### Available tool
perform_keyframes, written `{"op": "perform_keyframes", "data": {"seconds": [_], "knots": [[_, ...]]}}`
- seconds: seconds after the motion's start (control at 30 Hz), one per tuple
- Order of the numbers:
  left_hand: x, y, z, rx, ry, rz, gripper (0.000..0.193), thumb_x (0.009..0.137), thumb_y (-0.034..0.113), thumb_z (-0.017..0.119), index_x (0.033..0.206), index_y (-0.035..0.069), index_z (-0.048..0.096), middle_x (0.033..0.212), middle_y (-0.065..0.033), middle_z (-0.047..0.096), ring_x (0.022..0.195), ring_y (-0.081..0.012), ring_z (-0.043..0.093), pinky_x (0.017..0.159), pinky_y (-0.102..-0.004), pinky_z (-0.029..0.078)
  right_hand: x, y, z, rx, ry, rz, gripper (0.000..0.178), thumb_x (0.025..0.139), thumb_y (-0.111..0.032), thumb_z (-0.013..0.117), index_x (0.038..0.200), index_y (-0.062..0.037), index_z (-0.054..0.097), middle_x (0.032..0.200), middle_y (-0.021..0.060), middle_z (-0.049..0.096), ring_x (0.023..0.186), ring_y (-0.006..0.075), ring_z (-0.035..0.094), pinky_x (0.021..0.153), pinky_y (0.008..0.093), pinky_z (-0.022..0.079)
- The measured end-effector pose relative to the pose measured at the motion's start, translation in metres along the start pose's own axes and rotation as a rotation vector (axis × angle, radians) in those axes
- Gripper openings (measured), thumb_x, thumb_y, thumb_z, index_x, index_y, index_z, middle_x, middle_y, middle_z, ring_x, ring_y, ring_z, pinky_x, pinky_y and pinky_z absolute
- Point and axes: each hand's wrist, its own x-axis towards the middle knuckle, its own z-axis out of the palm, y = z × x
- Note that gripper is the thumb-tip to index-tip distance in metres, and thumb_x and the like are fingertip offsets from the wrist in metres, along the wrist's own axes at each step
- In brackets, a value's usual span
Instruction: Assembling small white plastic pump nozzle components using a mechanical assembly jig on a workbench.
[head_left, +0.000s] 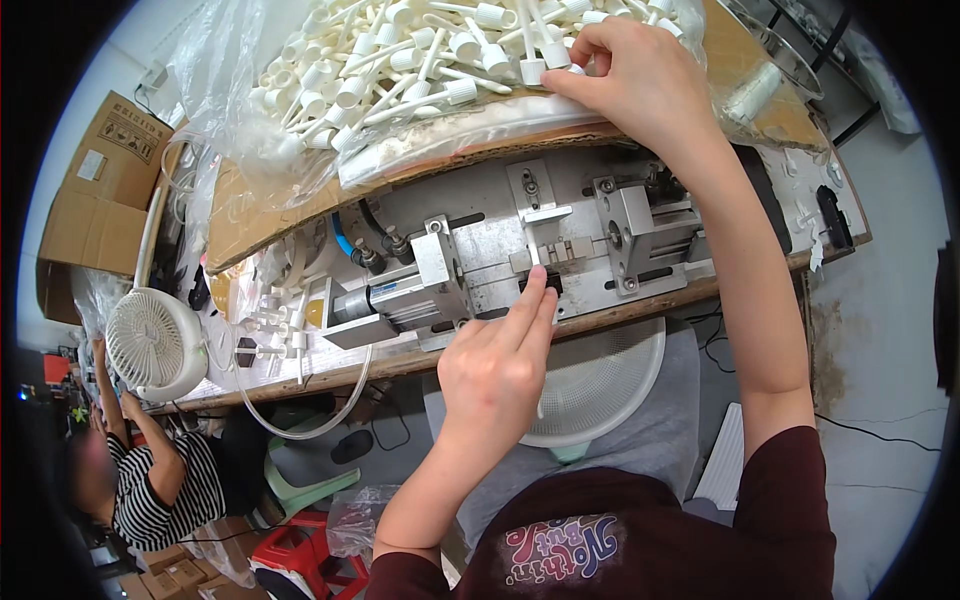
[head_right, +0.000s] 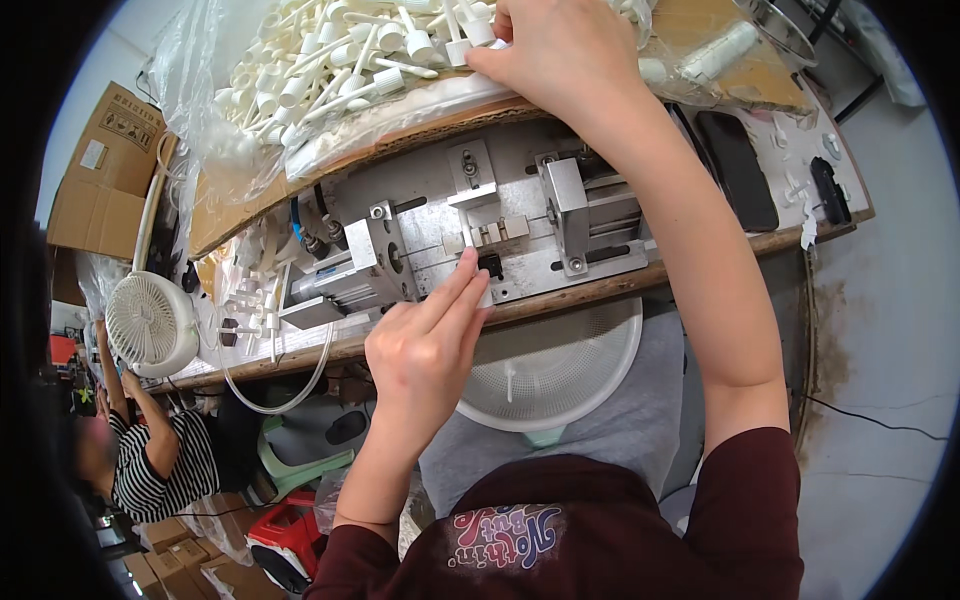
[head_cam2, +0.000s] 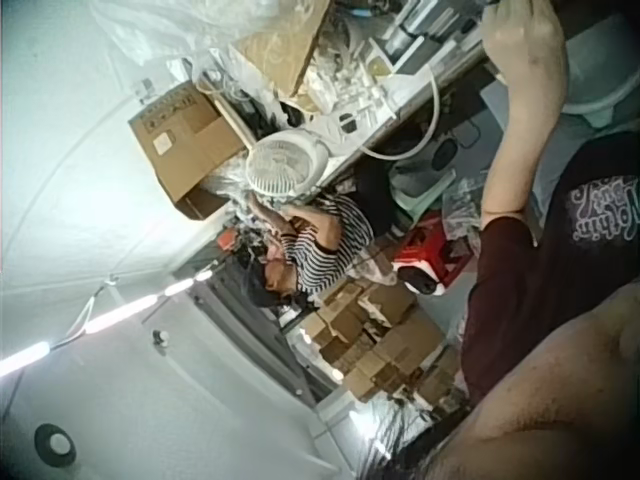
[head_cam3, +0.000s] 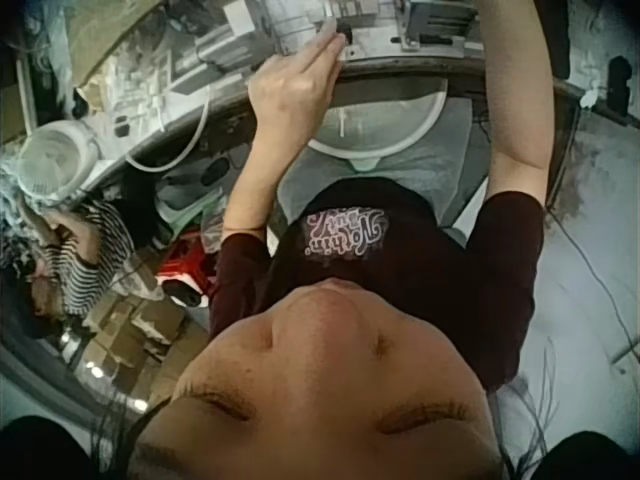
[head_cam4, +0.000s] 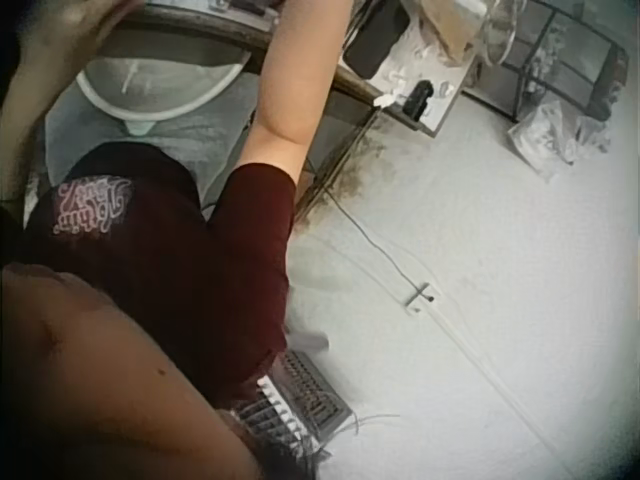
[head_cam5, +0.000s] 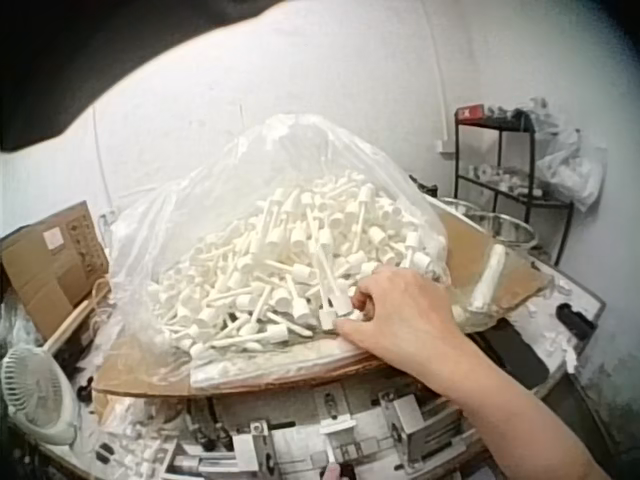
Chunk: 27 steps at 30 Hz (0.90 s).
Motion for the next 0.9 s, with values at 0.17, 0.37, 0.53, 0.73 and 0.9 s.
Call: {"op": "perform_keyframes", "data": {"seconds": [0.17,0.37,0.53,0.73,0.9], "knots": [[0.005,-0.004,-0.003,-0.034,-0.042,0.028,0.027,0.075,0.007,0.077,0.101,0.001,0.075,0.117,-0.0109,0.073,0.061,-0.0139,0.065,0.058,-0.0268,0.047,-0.011,-0.002,-0.005,0.111,0.043,-0.031,0.036,0.078,-0.039,0.078,0.091,-0.0059,0.073,0.071,0.003,0.064,0.062,0.017,0.061,0.061,0.0326,0.048],[0.008,0.0,-0.005,-0.032,-0.038,-0.013,0.031,0.074,0.012,0.082,0.104,0.008,0.076,0.115,-0.0032,0.074,0.055,-0.0184,0.06,0.055,-0.0282,0.049,-0.024,-0.006,-0.019,0.338,0.052,-0.017,0.025,0.08,-0.023,0.078,0.095,-0.0048,0.072,0.079,-0.0002,0.065,0.058,0.0081,0.05,0.056,0.0239,0.041],[0.025,-0.016,-0.032,-0.276,-0.071,-0.097,0.031,0.078,0.01,0.083,0.107,0.005,0.074,0.106,-0.0103,0.075,0.065,-0.0168,0.068,0.064,-0.0295,0.055,-0.088,-0.026,-0.036,0.474,0.006,-0.163,0.021,0.082,-0.006,0.077,0.102,-0.0034,0.071,0.096,0.004,0.067,0.07,0.008,0.056,0.058,0.0217,0.044],[0.099,-0.059,-0.05,-0.006,0.291,-0.061,0.017,0.082,0.014,0.078,0.095,0.005,0.074,0.087,-0.0077,0.07,0.079,-0.026,0.066,0.072,-0.0361,0.052,-0.155,-0.043,-0.027,0.302,-0.065,-0.41,0.031,0.074,-0.001,0.078,0.103,0.0017,0.067,0.126,0.0176,0.067,0.089,0.0278,0.07,0.075,0.0352,0.057],[0.143,-0.079,-0.037,0.126,0.229,-0.142,0.028,0.08,0.029,0.08,0.087,0.003,0.074,0.085,-0.0102,0.07,0.08,-0.0274,0.067,0.072,-0.039,0.052,-0.164,-0.055,-0.022,0.111,-0.096,-0.441,0.026,0.074,-0.003,0.074,0.098,0.002,0.066,0.126,0.0176,0.068,0.065,0.0167,0.064,0.061,0.0284,0.05]]}}
